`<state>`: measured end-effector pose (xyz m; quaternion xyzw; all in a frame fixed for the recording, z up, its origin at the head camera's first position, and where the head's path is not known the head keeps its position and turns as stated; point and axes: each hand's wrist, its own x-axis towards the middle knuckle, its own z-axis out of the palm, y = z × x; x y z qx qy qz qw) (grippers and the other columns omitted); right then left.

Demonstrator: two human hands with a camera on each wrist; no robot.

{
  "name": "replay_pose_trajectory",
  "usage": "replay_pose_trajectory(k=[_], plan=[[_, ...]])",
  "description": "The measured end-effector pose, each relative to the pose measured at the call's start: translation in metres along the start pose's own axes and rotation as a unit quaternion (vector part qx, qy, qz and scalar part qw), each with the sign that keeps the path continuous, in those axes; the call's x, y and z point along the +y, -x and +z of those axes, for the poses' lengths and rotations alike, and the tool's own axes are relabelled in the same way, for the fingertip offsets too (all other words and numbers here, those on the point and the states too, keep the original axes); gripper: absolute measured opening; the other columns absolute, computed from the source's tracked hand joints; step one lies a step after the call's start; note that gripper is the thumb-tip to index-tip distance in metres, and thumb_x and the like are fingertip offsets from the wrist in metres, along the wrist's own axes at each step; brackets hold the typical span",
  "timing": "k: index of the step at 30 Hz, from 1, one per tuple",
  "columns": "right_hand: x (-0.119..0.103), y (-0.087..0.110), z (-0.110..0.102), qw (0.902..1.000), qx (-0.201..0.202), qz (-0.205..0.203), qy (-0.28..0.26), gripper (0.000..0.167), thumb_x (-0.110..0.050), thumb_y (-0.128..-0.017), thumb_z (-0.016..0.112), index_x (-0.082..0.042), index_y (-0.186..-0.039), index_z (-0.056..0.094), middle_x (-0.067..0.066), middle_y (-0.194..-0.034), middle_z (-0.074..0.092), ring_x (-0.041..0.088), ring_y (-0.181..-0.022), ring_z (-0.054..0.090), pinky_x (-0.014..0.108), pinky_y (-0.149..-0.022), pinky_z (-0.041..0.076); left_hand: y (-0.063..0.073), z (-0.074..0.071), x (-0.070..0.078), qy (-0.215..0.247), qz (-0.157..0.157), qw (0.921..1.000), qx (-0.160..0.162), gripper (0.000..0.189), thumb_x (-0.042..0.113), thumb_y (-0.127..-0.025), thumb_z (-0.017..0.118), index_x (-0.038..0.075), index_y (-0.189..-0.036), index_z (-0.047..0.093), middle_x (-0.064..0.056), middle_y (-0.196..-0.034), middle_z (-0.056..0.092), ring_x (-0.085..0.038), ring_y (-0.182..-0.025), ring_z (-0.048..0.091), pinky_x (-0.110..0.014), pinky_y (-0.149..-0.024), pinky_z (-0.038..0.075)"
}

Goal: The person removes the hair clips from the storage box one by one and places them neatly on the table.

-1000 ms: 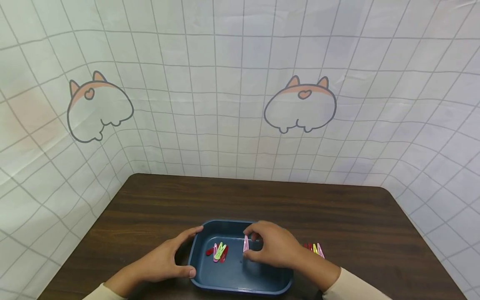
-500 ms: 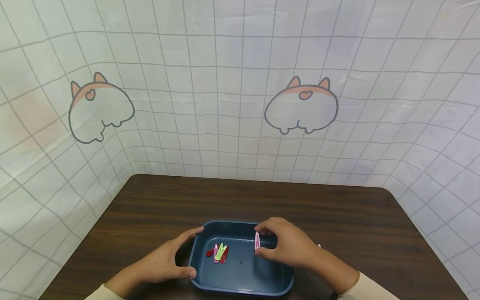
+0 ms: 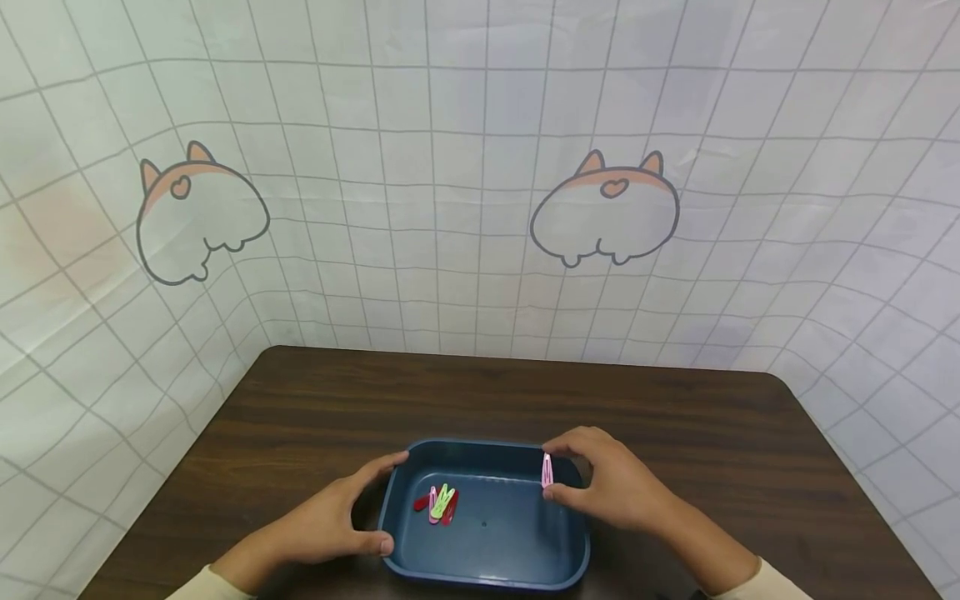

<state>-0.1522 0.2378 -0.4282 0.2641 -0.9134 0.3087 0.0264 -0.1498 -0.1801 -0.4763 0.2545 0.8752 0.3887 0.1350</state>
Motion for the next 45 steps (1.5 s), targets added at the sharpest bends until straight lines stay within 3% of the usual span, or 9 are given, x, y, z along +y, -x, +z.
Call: replay_pose_trajectory(k=[9,14,21,25,35,45], plan=[[0.010,0.015,-0.008,0.9981,0.002,0.015,-0.059,0.051,-0.044,-0.087,0.082,-0.022,-0.130,0.066,0.000,-0.129,0.060,0.008,-0.045,0.049,0.027,-0.054,0.048,0.001,0.000,-0.001,0.006,-0.005,1.0000,-0.006,0.095,0.052,-0.082,0.083,0.041,-0.159,0.028,-0.003,-0.157,0.042,-0.037,-0.141,0.042,-0.071,-0.107,0.034],[0.017,0.022,-0.011,0.9985,0.023,0.007,-0.049,0.047,-0.042,-0.086,0.084,-0.029,-0.127,0.066,-0.007,-0.127,0.061,0.009,-0.054,0.046,0.025,-0.054,0.045,0.002,-0.001,-0.002,0.002,-0.004,1.0000,-0.007,0.096,0.053,-0.082,0.083,0.042,-0.159,0.027,-0.004,-0.158,0.041,-0.039,-0.141,0.042,-0.072,-0.106,0.034],[0.030,0.031,-0.016,0.9987,0.038,0.005,-0.033,0.046,-0.038,-0.086,0.084,-0.029,-0.128,0.067,-0.009,-0.124,0.062,0.016,-0.087,0.059,0.025,-0.062,0.047,0.002,-0.001,-0.002,0.003,-0.004,0.9999,-0.009,0.096,0.053,-0.082,0.083,0.043,-0.159,0.026,-0.004,-0.158,0.041,-0.038,-0.141,0.042,-0.072,-0.106,0.034],[0.036,0.035,-0.018,0.9990,0.037,0.007,-0.025,0.046,-0.039,-0.087,0.083,-0.028,-0.129,0.066,-0.009,-0.124,0.062,0.018,-0.096,0.061,0.026,-0.064,0.048,0.002,-0.001,-0.002,0.003,-0.004,1.0000,-0.008,0.097,0.053,-0.082,0.083,0.043,-0.159,0.026,-0.003,-0.158,0.041,-0.038,-0.141,0.041,-0.072,-0.106,0.034],[0.054,0.049,-0.026,0.9985,0.047,0.027,0.003,0.049,-0.038,-0.085,0.085,-0.029,-0.130,0.067,-0.011,-0.126,0.062,0.017,-0.106,0.062,0.029,-0.077,0.052,0.002,-0.001,0.000,0.002,-0.006,1.0000,-0.007,0.097,0.053,-0.082,0.083,0.041,-0.160,0.027,-0.004,-0.158,0.041,-0.038,-0.142,0.041,-0.072,-0.106,0.034],[0.066,0.058,-0.031,0.9972,0.044,0.043,0.042,0.050,-0.042,-0.086,0.083,-0.022,-0.129,0.068,-0.012,-0.123,0.063,0.017,-0.105,0.062,0.032,-0.079,0.053,0.001,-0.001,0.001,0.008,-0.007,0.9999,-0.005,0.096,0.052,-0.083,0.083,0.042,-0.159,0.027,-0.003,-0.159,0.040,-0.038,-0.142,0.041,-0.072,-0.106,0.034]])
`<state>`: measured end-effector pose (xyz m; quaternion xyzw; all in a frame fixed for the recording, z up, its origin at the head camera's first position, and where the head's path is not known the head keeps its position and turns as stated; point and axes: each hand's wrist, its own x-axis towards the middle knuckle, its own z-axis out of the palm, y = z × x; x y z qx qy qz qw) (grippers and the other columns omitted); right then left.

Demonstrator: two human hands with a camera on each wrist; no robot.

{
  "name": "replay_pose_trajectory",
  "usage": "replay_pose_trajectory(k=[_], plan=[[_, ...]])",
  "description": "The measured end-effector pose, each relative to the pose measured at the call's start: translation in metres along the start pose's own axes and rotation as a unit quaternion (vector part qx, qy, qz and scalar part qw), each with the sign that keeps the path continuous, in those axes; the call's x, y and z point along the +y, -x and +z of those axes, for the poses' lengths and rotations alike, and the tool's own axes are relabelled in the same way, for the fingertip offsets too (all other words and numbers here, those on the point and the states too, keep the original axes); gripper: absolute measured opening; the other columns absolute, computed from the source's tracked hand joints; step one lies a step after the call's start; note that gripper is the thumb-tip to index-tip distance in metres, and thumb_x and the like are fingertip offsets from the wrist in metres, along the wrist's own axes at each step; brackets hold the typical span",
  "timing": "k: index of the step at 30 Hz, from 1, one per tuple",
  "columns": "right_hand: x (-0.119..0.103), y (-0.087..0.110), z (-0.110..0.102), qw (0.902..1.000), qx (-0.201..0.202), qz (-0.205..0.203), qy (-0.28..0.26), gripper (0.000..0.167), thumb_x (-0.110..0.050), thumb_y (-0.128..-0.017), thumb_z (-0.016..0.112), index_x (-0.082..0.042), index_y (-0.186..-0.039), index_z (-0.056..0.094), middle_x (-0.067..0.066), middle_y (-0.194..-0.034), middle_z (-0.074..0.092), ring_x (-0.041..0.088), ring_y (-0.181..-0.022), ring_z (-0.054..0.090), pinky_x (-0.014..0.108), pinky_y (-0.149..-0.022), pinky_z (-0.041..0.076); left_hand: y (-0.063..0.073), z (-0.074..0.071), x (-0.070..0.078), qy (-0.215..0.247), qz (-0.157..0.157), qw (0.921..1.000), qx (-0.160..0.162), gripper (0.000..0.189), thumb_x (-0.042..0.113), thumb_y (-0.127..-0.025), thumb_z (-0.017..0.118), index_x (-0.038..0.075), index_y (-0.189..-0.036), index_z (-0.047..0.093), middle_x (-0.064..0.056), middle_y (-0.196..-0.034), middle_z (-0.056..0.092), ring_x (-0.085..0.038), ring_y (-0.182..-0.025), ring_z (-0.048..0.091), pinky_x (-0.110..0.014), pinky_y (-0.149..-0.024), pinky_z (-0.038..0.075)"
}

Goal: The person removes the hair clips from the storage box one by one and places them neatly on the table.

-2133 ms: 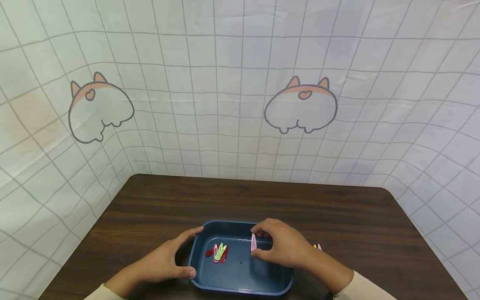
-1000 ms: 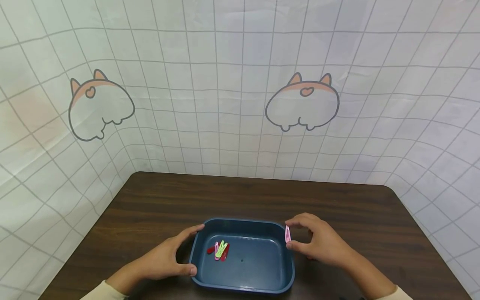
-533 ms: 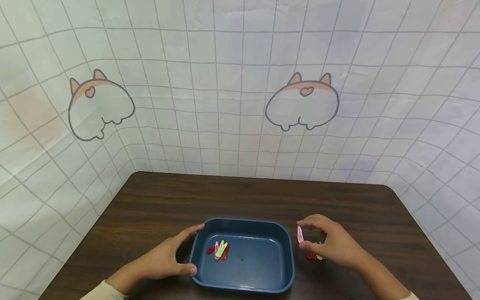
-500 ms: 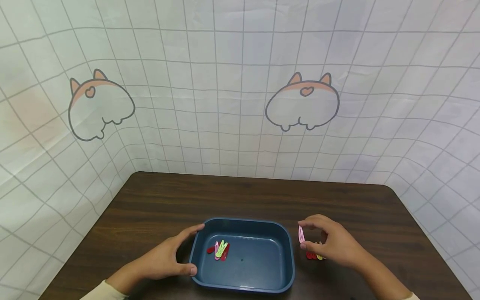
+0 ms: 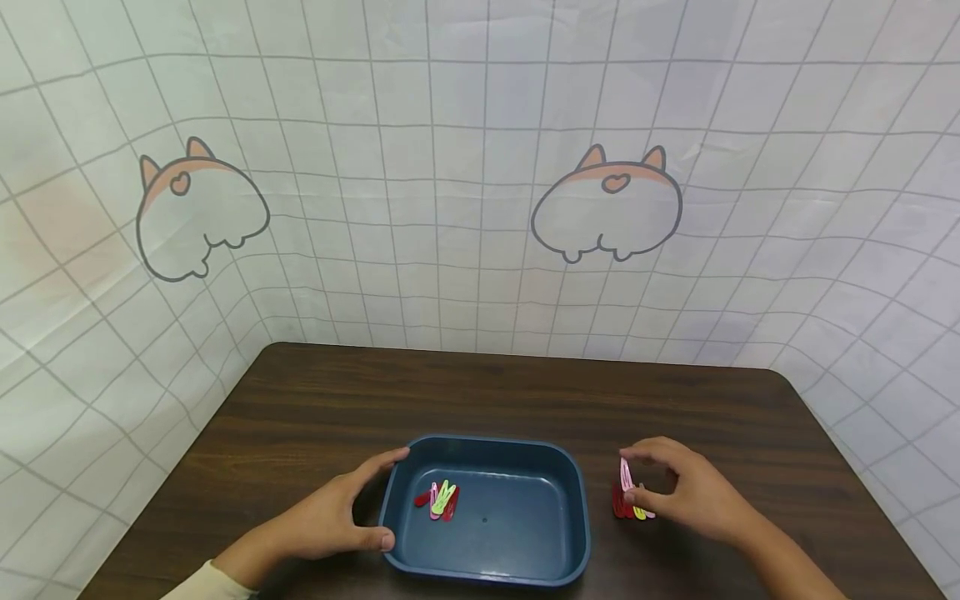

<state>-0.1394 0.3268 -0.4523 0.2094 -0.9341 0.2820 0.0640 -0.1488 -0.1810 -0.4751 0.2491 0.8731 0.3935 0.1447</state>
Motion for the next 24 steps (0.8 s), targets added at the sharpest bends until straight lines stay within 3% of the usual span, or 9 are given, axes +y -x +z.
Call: replay_pose_trajectory(k=[12,19,24], plan=[[0.023,0.010,-0.001,0.9995,-0.015,0.020,0.016,0.052,-0.045,-0.084,0.084,-0.021,-0.128,0.069,-0.008,-0.127,0.062,0.012,-0.110,0.058,0.047,-0.087,0.055,0.000,0.000,-0.001,-0.003,0.006,1.0000,0.002,0.096,0.051,-0.082,0.083,0.041,-0.159,0.027,-0.003,-0.158,0.041,-0.037,-0.142,0.041,-0.071,-0.107,0.034],[0.039,0.013,0.002,0.9993,0.001,-0.009,0.036,0.048,-0.039,-0.080,0.088,-0.023,-0.123,0.071,-0.008,-0.124,0.066,0.007,-0.112,0.055,0.029,-0.087,0.053,0.000,0.000,-0.002,-0.005,0.003,1.0000,0.000,0.096,0.052,-0.082,0.083,0.043,-0.159,0.027,-0.003,-0.159,0.040,-0.037,-0.142,0.040,-0.072,-0.107,0.034],[0.049,0.015,0.004,0.9985,0.003,-0.033,0.044,0.046,-0.033,-0.079,0.090,-0.022,-0.120,0.072,-0.006,-0.122,0.067,0.008,-0.113,0.056,0.028,-0.087,0.052,0.000,0.001,-0.003,-0.006,-0.001,1.0000,-0.002,0.096,0.053,-0.082,0.083,0.044,-0.159,0.026,-0.004,-0.159,0.040,-0.038,-0.142,0.040,-0.072,-0.106,0.034]])
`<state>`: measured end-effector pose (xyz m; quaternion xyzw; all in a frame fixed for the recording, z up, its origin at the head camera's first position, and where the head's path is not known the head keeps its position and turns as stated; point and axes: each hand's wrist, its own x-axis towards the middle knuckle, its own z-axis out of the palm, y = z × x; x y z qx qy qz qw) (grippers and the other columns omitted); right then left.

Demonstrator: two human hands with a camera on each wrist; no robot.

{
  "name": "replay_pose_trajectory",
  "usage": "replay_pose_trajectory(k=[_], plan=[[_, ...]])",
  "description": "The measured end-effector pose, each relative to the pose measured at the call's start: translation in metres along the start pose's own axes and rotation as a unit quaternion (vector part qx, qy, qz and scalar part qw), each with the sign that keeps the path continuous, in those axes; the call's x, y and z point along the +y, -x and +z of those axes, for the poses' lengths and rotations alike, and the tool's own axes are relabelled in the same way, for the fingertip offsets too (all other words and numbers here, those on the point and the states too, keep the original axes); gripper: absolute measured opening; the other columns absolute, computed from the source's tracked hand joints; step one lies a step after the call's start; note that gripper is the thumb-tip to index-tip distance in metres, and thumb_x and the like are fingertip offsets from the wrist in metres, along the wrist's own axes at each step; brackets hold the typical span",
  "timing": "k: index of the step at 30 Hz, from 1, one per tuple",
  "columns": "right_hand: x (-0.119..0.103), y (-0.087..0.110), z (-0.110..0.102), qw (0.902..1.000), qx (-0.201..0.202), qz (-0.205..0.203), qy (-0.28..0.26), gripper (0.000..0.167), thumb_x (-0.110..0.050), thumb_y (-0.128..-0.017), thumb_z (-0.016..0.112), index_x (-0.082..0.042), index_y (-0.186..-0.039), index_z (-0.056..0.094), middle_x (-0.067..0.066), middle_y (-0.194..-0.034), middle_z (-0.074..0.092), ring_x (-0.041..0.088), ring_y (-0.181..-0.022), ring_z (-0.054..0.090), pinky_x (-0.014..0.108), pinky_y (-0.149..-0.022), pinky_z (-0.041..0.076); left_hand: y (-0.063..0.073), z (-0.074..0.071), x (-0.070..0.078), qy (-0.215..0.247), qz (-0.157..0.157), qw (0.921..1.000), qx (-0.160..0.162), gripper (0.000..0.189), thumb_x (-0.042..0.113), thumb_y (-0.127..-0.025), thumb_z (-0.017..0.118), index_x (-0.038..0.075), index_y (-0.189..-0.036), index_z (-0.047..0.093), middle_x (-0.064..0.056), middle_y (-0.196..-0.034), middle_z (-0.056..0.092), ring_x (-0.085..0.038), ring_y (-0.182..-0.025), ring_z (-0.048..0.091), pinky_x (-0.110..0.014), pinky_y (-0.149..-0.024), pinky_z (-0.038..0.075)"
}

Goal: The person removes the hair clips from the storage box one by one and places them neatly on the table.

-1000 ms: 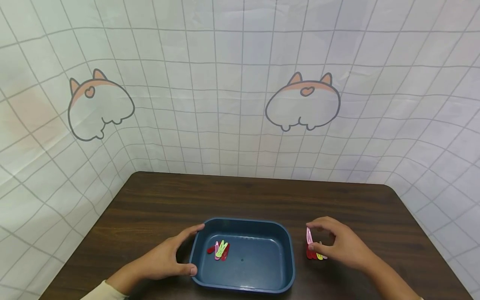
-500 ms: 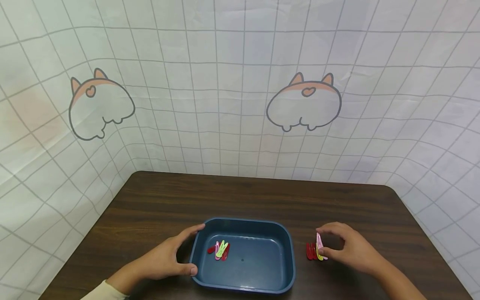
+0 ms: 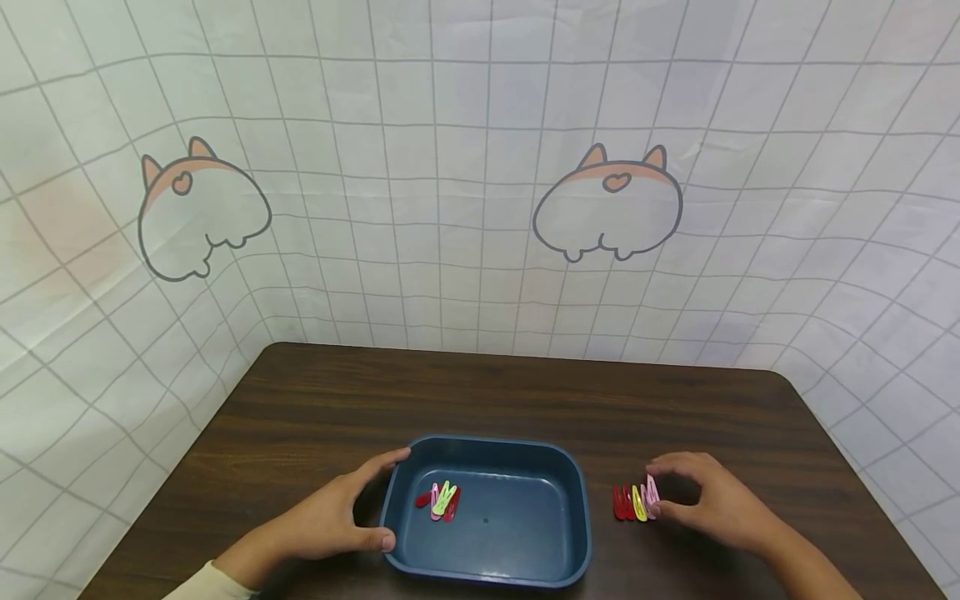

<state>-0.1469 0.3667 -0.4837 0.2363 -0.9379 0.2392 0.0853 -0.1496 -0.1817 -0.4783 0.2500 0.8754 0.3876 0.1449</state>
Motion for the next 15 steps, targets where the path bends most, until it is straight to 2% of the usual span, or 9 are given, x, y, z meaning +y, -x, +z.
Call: replay_pose_trajectory(k=[7,11,14,15], plan=[[0.0054,0.0035,0.0013,0.9999,-0.003,0.001,0.014,0.046,-0.033,-0.079,0.090,-0.024,-0.120,0.072,-0.001,-0.126,0.067,0.017,-0.116,0.055,0.028,-0.091,0.046,0.0000,0.0002,0.0003,0.002,-0.001,1.0000,-0.001,0.096,0.053,-0.082,0.083,0.044,-0.159,0.026,-0.004,-0.159,0.040,-0.039,-0.143,0.040,-0.073,-0.106,0.034],[0.0041,0.0051,0.0014,0.9997,-0.016,0.016,-0.004,0.045,-0.032,-0.079,0.090,-0.022,-0.120,0.073,0.006,-0.132,0.064,0.029,-0.121,0.049,0.051,-0.094,0.045,-0.0001,-0.0003,0.0007,0.003,0.004,1.0000,0.001,0.096,0.053,-0.083,0.083,0.041,-0.160,0.027,-0.003,-0.159,0.040,-0.037,-0.143,0.040,-0.072,-0.107,0.033],[0.0031,0.0054,0.0006,0.9985,-0.034,0.036,-0.024,0.045,-0.035,-0.080,0.088,-0.021,-0.120,0.073,0.013,-0.138,0.059,0.040,-0.126,0.044,0.069,-0.090,0.043,0.0001,-0.0005,0.0011,0.002,0.001,1.0000,0.001,0.096,0.053,-0.082,0.083,0.042,-0.159,0.027,-0.003,-0.159,0.040,-0.038,-0.142,0.040,-0.072,-0.106,0.034],[0.0031,0.0054,0.0002,0.9980,-0.039,0.042,-0.028,0.045,-0.036,-0.081,0.088,-0.020,-0.120,0.073,0.015,-0.139,0.058,0.042,-0.127,0.042,0.072,-0.089,0.042,0.0002,-0.0005,0.0013,0.003,0.000,1.0000,0.001,0.096,0.053,-0.082,0.083,0.043,-0.159,0.027,-0.004,-0.159,0.040,-0.038,-0.142,0.040,-0.072,-0.106,0.034]])
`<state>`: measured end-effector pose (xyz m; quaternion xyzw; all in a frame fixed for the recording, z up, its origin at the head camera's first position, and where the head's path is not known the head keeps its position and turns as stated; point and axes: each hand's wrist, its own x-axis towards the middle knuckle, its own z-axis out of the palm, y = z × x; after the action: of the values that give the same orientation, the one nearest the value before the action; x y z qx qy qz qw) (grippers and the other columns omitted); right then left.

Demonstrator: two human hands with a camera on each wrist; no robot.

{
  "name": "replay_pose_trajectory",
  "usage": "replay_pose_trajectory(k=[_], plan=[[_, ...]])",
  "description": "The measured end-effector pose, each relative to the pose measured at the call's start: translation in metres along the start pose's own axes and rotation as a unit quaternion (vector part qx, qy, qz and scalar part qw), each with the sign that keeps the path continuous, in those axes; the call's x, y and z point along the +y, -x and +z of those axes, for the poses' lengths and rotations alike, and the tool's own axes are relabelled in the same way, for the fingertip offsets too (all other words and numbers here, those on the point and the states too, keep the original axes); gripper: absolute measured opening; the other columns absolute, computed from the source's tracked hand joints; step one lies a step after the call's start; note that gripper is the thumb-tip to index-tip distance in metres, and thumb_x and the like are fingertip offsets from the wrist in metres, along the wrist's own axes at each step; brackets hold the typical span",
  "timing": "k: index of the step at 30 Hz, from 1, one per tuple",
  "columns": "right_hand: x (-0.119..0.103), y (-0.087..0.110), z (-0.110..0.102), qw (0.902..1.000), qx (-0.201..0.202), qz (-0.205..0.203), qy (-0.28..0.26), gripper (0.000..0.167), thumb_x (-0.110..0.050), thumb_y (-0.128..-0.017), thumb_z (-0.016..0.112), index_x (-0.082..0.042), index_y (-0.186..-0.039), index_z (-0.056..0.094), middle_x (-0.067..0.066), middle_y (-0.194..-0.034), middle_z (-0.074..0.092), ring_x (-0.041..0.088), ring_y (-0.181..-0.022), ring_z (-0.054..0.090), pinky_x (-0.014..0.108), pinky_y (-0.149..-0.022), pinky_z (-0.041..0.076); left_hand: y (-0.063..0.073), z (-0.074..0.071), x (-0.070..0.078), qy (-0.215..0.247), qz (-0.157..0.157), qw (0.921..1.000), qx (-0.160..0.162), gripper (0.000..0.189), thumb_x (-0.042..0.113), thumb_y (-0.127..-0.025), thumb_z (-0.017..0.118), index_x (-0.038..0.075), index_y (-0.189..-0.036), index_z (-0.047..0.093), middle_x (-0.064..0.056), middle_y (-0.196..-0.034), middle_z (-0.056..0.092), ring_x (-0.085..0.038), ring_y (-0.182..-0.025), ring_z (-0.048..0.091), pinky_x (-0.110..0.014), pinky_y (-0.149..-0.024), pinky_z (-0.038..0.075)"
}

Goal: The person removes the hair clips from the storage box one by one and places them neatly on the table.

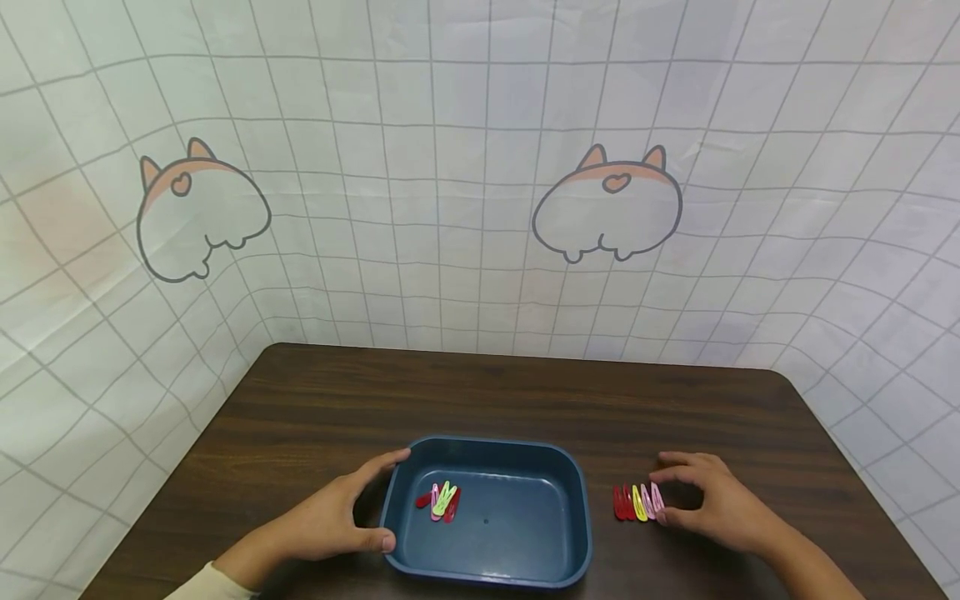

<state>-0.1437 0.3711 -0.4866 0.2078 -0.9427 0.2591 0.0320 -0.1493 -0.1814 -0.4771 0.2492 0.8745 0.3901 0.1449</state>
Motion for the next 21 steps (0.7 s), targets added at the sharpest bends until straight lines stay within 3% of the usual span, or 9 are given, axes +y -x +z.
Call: replay_pose_trajectory(k=[7,21], plan=[[0.0022,-0.0009,-0.0018,0.9998,-0.018,0.010,-0.009,0.046,-0.040,-0.082,0.086,-0.019,-0.121,0.073,0.020,-0.147,0.050,0.049,-0.131,0.035,0.078,-0.089,0.037,0.0003,-0.0002,0.0005,0.000,-0.004,1.0000,0.000,0.096,0.053,-0.082,0.083,0.045,-0.159,0.026,-0.004,-0.159,0.039,-0.040,-0.142,0.040,-0.073,-0.105,0.035],[0.0038,-0.0009,0.0021,0.9993,-0.026,0.016,0.020,0.048,-0.036,-0.080,0.088,-0.018,-0.122,0.074,0.023,-0.146,0.050,0.051,-0.130,0.037,0.079,-0.089,0.037,0.0004,-0.0003,0.0000,-0.002,0.003,1.0000,0.001,0.097,0.052,-0.082,0.083,0.043,-0.159,0.026,-0.003,-0.159,0.040,-0.038,-0.142,0.040,-0.073,-0.106,0.033]])
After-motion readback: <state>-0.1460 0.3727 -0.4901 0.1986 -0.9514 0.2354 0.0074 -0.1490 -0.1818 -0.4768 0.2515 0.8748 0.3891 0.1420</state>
